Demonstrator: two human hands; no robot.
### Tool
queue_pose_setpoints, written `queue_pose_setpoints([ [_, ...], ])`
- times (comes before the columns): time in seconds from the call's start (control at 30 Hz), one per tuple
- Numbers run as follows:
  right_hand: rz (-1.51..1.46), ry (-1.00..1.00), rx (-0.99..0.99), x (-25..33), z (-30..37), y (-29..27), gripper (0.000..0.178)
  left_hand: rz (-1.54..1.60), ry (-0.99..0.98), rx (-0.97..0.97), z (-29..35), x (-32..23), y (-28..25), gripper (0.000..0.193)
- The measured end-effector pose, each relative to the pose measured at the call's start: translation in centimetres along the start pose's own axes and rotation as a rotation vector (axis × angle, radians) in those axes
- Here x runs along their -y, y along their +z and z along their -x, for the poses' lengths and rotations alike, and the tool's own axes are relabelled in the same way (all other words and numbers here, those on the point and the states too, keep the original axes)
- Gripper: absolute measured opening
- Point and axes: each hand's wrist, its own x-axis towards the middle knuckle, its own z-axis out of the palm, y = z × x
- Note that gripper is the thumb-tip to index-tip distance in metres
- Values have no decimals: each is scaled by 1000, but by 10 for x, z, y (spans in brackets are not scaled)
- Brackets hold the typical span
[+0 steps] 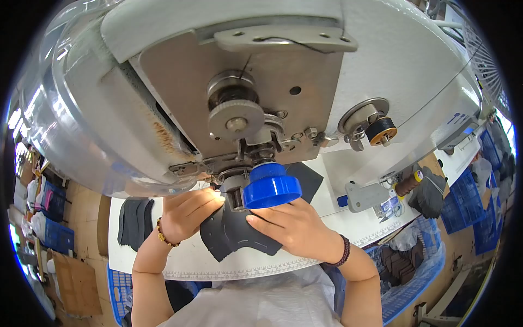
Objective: The worker uses an industrial sewing machine to stitch together black leather or synthetic parts for shoe uppers.
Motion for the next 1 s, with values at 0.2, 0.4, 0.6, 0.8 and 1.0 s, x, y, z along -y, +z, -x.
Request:
queue_pose_setpoints([
  [0.2, -145, 17, -22, -17, -12, -8, 48, 20, -37, 1, -4, 1, -2, 26],
  [0.4, -157, 34, -9, -30, -14, -15, 49, -8, -158, 225, 0, -8, -7, 34],
  [0.6, 172, -82, -79, 10, -17, 1, 33, 98, -272, 56, -10, -42, -17, 24],
  [0.8, 66, -63, -295, -1, 1, 31, 17, 222, -169, 42, 3, -41, -12, 38],
  [1.0, 25, -35, -313, 0, 1, 32, 17, 95, -46, 90, 11, -45, -5, 30],
])
